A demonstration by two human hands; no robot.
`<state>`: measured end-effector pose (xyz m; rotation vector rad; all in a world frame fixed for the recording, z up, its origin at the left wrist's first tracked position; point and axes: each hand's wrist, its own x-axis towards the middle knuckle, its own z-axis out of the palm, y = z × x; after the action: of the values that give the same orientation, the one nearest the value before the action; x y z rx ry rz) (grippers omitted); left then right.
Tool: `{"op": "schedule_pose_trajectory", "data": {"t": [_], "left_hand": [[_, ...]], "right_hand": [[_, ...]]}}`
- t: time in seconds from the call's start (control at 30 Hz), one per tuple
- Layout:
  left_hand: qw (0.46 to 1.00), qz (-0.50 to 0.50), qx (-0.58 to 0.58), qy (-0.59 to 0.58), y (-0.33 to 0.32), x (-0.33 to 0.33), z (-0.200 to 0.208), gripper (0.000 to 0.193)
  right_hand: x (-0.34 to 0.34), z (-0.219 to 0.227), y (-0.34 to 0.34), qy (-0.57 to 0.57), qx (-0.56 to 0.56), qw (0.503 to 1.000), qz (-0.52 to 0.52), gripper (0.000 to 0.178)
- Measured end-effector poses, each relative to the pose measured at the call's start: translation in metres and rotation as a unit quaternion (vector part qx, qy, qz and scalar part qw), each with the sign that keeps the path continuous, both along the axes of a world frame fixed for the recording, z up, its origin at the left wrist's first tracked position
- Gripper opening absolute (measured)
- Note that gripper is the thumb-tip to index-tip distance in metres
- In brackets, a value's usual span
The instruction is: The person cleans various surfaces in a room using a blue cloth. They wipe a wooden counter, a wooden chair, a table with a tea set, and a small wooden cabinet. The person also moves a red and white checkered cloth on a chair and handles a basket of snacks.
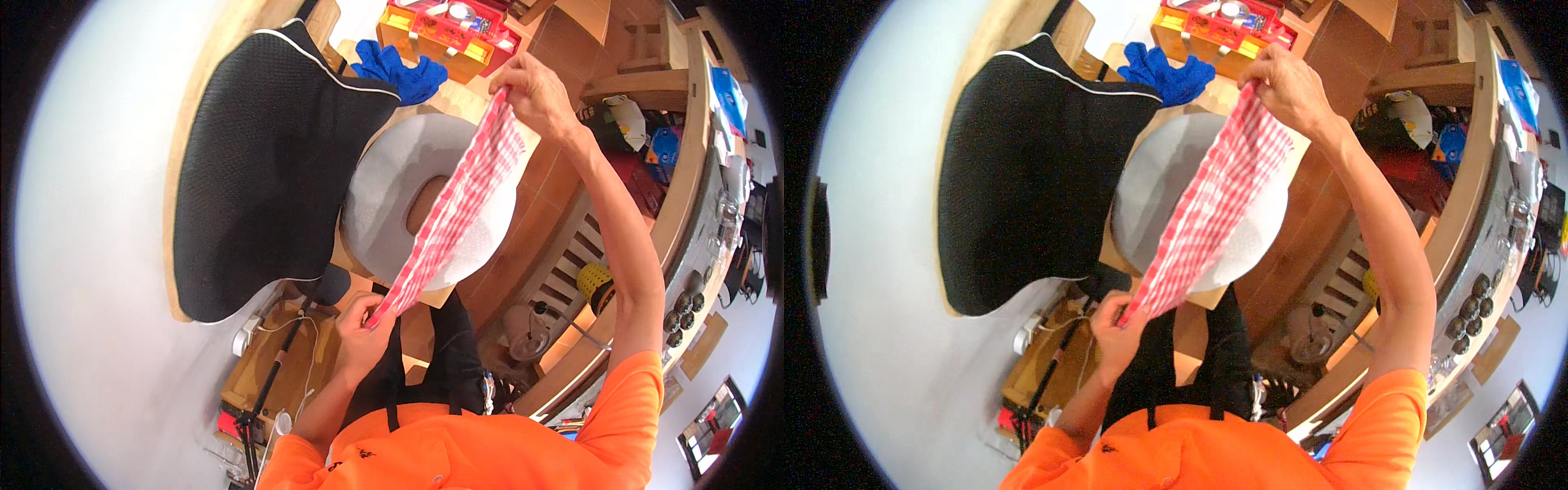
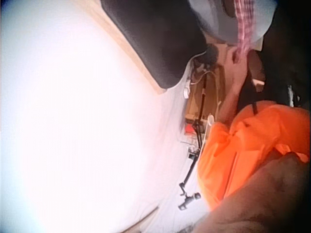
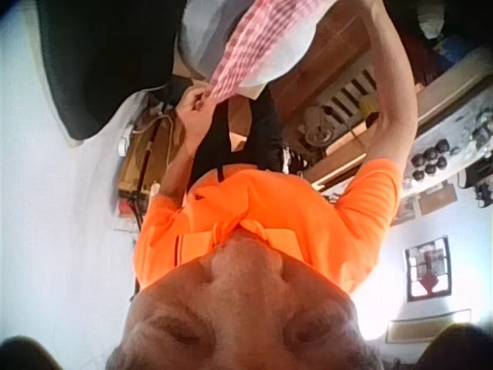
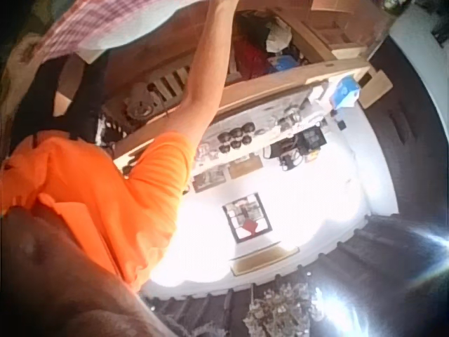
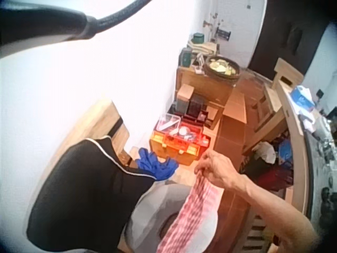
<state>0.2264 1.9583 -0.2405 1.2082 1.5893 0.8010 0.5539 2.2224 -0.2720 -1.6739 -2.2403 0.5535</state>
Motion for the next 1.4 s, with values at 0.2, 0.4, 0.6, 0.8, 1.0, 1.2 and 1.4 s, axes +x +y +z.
{"op": "schedule_pose_trajectory", "data": {"t": [0.2, 0.4, 0.6, 0.8, 1.0, 1.2, 1.4], "left_hand": [[0.971, -0.062, 0.205, 0.108, 0.009, -0.013, 0.080, 0.020], [0.930, -0.239, 0.230, 0.160, -0.030, 0.020, 0.019, 0.029], [0.903, -0.346, 0.169, 0.190, -0.095, 0.073, -0.140, 0.024], [0.884, -0.383, 0.122, 0.238, -0.109, 0.086, -0.170, 0.028], [0.882, -0.382, 0.134, 0.243, -0.110, 0.087, -0.164, 0.027], [0.881, -0.389, 0.145, 0.226, -0.113, 0.092, -0.167, 0.022], [0.857, -0.423, 0.136, 0.262, -0.113, 0.096, -0.191, 0.028]], "right_hand": [[-0.003, 0.059, -0.004, 0.281, 0.035, 0.959, -0.032, 0.022], [0.044, -0.008, -0.059, 0.342, -0.130, 0.921, -0.137, 0.028], [0.085, -0.153, -0.142, 0.353, -0.319, 0.839, -0.265, 0.031], [0.085, -0.172, -0.163, 0.458, -0.316, 0.754, -0.350, 0.023], [0.079, -0.173, -0.164, 0.442, -0.240, 0.787, -0.357, 0.017], [0.076, -0.169, -0.168, 0.507, -0.173, 0.749, -0.389, 0.017], [0.069, -0.208, -0.173, 0.463, -0.204, 0.751, -0.424, 0.018]]}}
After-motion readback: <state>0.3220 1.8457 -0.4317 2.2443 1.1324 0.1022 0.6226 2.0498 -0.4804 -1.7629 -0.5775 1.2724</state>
